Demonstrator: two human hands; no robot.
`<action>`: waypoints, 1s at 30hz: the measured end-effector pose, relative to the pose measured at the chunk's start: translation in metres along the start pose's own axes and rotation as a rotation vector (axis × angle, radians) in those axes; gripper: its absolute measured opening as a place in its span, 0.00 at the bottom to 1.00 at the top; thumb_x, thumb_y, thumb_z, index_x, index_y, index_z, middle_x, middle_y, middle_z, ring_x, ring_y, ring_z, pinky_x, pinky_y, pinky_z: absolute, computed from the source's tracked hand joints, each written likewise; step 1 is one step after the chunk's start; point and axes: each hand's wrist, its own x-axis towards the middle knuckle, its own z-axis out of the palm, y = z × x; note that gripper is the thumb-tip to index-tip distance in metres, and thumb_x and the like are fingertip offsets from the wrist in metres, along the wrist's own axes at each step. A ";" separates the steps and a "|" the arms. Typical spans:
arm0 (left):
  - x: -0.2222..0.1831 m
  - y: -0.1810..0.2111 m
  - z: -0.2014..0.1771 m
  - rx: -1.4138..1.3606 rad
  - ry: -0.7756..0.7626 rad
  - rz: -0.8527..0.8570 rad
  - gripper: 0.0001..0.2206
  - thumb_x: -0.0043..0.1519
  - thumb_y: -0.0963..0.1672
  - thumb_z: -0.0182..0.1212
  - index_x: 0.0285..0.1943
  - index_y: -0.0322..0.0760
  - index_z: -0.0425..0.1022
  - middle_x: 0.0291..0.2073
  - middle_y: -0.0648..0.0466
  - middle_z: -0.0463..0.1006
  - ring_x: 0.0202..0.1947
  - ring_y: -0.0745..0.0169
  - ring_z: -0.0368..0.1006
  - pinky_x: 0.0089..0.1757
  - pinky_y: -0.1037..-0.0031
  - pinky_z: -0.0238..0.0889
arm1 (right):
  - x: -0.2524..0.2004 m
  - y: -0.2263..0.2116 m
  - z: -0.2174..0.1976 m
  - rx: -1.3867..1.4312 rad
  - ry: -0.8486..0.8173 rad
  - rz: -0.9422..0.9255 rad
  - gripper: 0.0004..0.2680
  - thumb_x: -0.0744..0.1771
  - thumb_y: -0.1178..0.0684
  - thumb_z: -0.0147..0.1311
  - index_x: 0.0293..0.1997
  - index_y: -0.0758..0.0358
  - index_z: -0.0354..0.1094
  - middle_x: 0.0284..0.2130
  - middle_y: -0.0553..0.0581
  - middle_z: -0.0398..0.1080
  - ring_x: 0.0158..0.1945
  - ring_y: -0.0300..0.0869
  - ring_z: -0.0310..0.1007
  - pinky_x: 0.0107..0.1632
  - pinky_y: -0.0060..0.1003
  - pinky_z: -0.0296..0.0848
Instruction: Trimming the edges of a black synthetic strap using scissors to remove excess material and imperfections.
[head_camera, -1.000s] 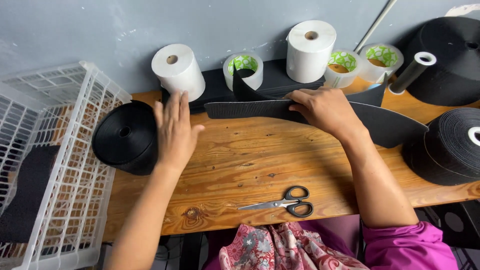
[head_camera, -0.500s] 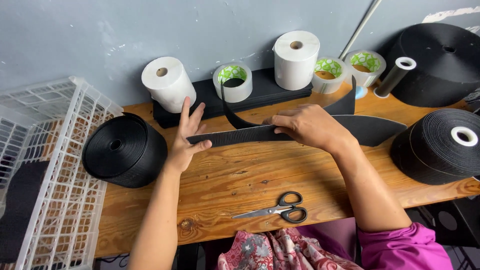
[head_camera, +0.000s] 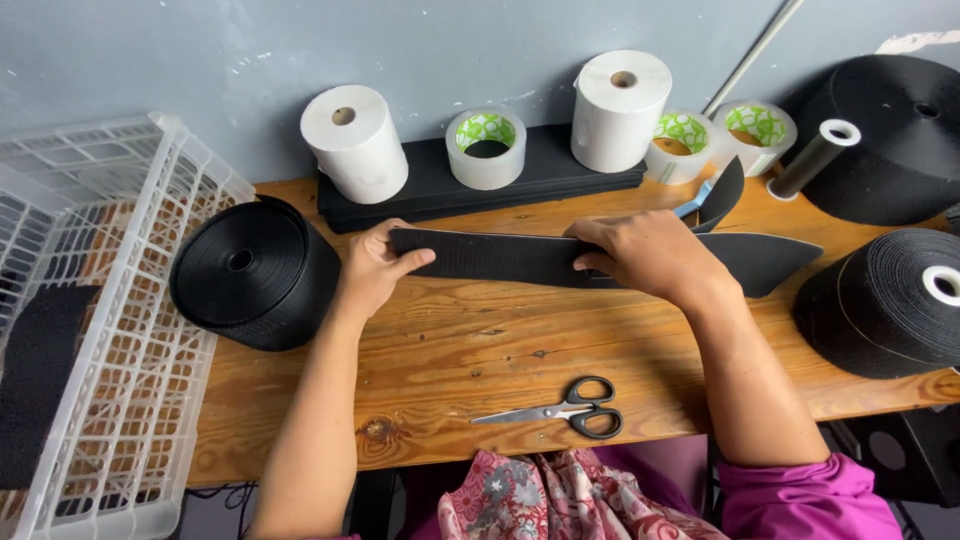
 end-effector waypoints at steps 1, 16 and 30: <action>-0.001 0.003 -0.003 -0.004 -0.007 -0.006 0.12 0.50 0.38 0.79 0.41 0.35 0.82 0.31 0.55 0.80 0.34 0.72 0.72 0.37 0.78 0.68 | -0.001 0.001 -0.002 0.002 -0.006 0.008 0.10 0.67 0.39 0.53 0.51 0.38 0.68 0.43 0.46 0.79 0.44 0.51 0.80 0.46 0.48 0.78; -0.003 0.038 -0.016 0.097 0.156 -0.159 0.11 0.59 0.39 0.72 0.49 0.33 0.79 0.42 0.50 0.84 0.44 0.68 0.77 0.49 0.69 0.73 | -0.014 0.072 -0.001 -0.060 -0.204 0.430 0.15 0.64 0.34 0.57 0.56 0.33 0.73 0.39 0.57 0.81 0.49 0.55 0.80 0.52 0.52 0.77; -0.010 0.072 -0.019 0.536 0.002 -0.298 0.11 0.53 0.40 0.74 0.41 0.36 0.78 0.42 0.48 0.83 0.39 0.57 0.75 0.40 0.66 0.67 | -0.011 0.070 -0.002 0.000 -0.186 0.487 0.14 0.67 0.39 0.55 0.60 0.32 0.72 0.39 0.58 0.81 0.49 0.55 0.80 0.52 0.52 0.77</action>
